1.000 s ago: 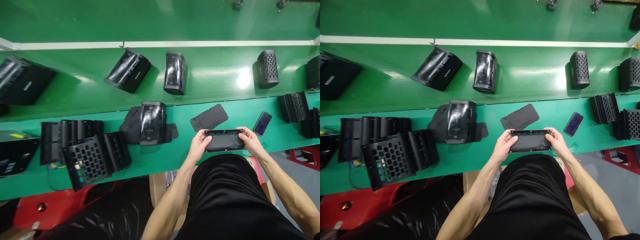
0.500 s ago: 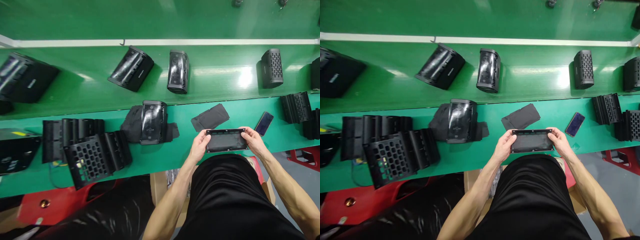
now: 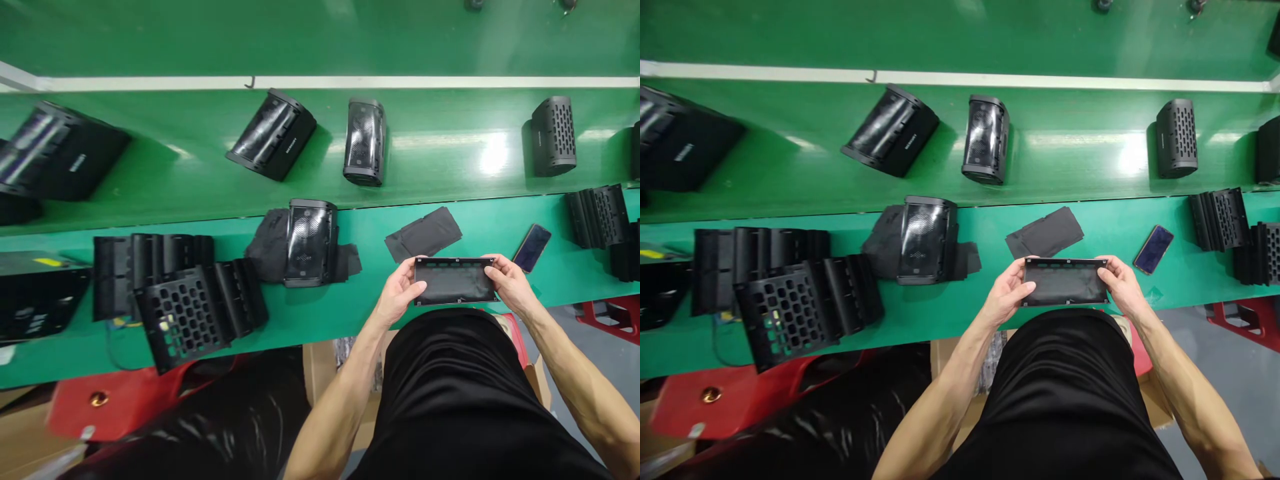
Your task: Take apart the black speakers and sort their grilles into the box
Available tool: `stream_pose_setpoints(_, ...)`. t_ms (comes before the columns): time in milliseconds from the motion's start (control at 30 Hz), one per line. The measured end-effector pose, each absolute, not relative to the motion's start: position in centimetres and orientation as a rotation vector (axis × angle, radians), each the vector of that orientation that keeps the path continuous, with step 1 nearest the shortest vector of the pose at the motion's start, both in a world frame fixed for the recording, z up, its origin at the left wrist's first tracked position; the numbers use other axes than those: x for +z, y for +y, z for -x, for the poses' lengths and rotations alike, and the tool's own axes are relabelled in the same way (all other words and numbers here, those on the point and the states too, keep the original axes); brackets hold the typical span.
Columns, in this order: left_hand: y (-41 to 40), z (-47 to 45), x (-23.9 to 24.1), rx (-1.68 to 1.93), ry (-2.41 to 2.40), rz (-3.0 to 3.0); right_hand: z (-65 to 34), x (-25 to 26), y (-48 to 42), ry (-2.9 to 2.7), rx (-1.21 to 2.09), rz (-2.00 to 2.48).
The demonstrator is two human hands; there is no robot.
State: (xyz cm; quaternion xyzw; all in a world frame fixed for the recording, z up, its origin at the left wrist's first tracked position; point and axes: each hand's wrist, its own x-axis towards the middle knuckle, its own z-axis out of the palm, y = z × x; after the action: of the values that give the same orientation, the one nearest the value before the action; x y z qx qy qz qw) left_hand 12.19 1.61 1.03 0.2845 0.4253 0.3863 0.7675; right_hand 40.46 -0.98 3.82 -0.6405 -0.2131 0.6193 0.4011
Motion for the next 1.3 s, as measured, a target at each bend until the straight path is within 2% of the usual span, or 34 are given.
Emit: stream_pose_setpoints(1300,0.8,-12.4,1.1,0.802,0.885,-0.496,-40.4,4.7,0.1,-0.642,1.472,1.688)
